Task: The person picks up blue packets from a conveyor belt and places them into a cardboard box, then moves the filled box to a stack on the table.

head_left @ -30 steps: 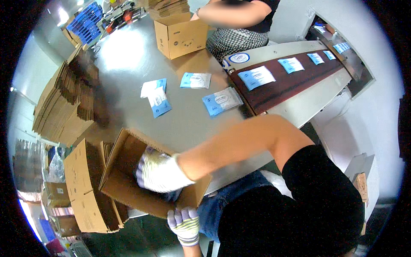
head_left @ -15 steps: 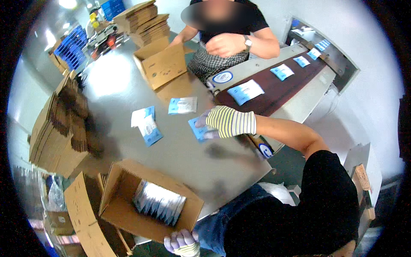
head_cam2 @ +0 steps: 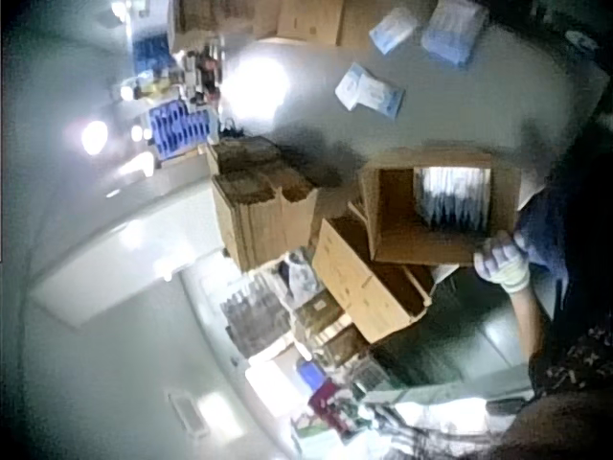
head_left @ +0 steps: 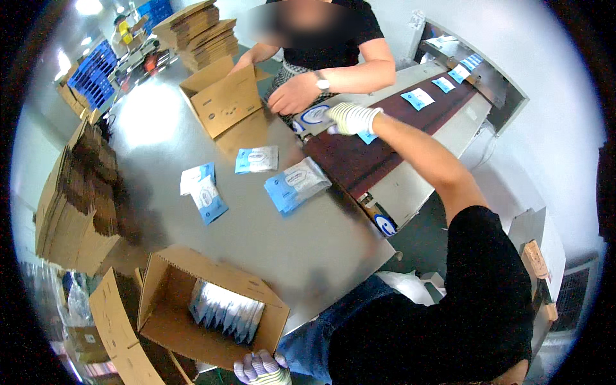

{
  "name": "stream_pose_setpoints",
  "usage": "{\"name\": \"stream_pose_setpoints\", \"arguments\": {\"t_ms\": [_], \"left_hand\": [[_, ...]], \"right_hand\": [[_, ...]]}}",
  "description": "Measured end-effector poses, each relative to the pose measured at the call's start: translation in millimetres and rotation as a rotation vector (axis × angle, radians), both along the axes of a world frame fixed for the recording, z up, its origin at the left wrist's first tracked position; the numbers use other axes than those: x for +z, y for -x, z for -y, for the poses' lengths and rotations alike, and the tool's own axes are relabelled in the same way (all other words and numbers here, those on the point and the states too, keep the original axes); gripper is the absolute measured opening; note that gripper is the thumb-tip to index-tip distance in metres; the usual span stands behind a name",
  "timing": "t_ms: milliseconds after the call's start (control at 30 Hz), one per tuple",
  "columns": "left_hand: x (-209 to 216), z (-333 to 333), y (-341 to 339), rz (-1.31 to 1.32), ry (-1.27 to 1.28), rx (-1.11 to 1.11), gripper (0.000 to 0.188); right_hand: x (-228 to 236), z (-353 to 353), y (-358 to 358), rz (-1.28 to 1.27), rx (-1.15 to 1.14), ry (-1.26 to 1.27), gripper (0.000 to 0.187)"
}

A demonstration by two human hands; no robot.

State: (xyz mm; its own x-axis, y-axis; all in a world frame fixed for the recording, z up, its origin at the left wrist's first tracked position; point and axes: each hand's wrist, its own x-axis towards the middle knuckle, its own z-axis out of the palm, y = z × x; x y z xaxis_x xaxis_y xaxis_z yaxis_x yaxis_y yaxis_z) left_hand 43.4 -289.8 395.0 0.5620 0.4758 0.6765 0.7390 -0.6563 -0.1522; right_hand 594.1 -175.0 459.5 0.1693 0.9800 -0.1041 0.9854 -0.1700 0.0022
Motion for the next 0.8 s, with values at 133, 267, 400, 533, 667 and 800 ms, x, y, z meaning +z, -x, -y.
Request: {"name": "stream_pose_setpoints", "arguments": {"t_ms": [133, 267, 400, 533, 667, 800], "left_hand": [[-17.3, -6.0, 14.1, -0.001, 0.018, 0.007, 0.027], [-23.8, -11.2, 16.4, -0.043, -0.13, -0.03, 0.026], [-10.2, -8.3, 7.6, -0.003, 0.013, -0.019, 0.029], [-1.2, -6.6, 1.6, 0.018, -0.013, -0.017, 0.029], [3.9, -7.2, -5.8, 0.012, -0.027, -0.019, 0.027], [8.8, -8.6, -3.0, 0.019, -0.017, 0.004, 0.026]], "right_hand": [[-7.3, -4.8, -3.5, -0.103, 0.019, -0.007, 0.035], [-9.7, -17.6, 19.2, -0.183, 0.159, 0.069, 0.036], [-28.7, -55.9, 22.6, 0.031, 0.27, 0.129, 0.038], [-34.1, -91.0, 50.9, 0.013, 0.297, 0.253, 0.045], [-60.4, -109.7, 73.2, -0.061, 0.392, 0.451, 0.047], [-55.5, -87.1, 114.6, -0.179, 0.293, 0.65, 0.042]]}}
